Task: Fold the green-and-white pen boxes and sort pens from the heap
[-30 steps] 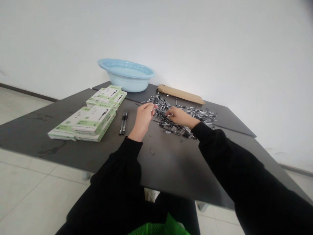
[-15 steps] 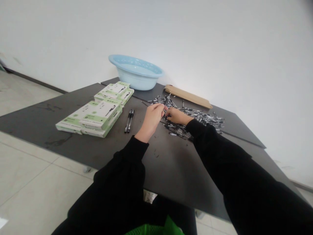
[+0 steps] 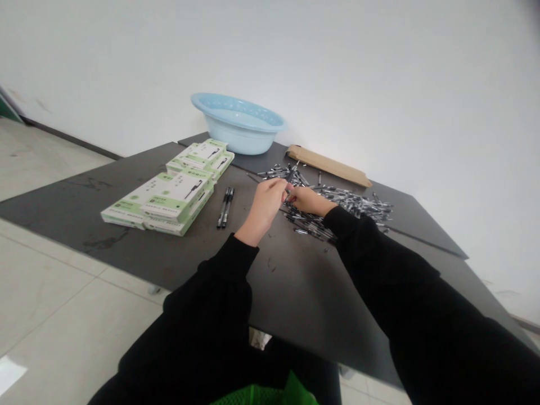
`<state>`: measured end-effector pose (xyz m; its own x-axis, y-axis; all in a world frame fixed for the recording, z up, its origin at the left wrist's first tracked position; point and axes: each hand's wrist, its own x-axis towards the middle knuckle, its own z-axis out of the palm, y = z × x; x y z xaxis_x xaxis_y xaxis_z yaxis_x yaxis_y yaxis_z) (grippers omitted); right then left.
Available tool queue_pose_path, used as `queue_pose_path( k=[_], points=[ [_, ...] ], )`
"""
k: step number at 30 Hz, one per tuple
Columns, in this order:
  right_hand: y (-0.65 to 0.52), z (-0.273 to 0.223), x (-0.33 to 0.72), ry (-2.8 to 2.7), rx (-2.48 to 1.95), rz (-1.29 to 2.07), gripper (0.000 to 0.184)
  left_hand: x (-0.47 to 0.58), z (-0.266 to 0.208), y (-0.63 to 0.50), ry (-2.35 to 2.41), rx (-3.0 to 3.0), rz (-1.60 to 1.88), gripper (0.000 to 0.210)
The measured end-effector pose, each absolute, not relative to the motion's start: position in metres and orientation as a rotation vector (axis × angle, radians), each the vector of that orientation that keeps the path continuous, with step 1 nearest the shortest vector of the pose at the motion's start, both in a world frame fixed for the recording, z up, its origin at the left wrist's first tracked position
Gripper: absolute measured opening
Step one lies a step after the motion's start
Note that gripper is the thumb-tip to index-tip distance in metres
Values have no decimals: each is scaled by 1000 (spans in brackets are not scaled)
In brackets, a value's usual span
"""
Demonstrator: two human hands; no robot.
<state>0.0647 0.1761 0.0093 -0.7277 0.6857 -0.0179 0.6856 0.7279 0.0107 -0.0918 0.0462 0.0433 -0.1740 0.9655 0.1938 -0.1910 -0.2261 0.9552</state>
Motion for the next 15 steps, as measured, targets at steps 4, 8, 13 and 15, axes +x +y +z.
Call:
queue_pose_path(
  k=[4, 8, 13, 15],
  points=[
    [176, 8, 63, 2901, 1132, -3, 34, -92, 43, 46, 1058, 1111, 1569, 21],
    [178, 7, 63, 2900, 1122, -14, 33, -91, 44, 46, 1064, 1101, 1567, 21],
    [178, 4, 63, 2922, 1126, -5, 26, -91, 44, 45, 1055, 1107, 1562, 22],
    [177, 3, 62, 2924, 1156, 5, 23, -92, 44, 46, 1060, 1110, 1560, 22]
  ],
)
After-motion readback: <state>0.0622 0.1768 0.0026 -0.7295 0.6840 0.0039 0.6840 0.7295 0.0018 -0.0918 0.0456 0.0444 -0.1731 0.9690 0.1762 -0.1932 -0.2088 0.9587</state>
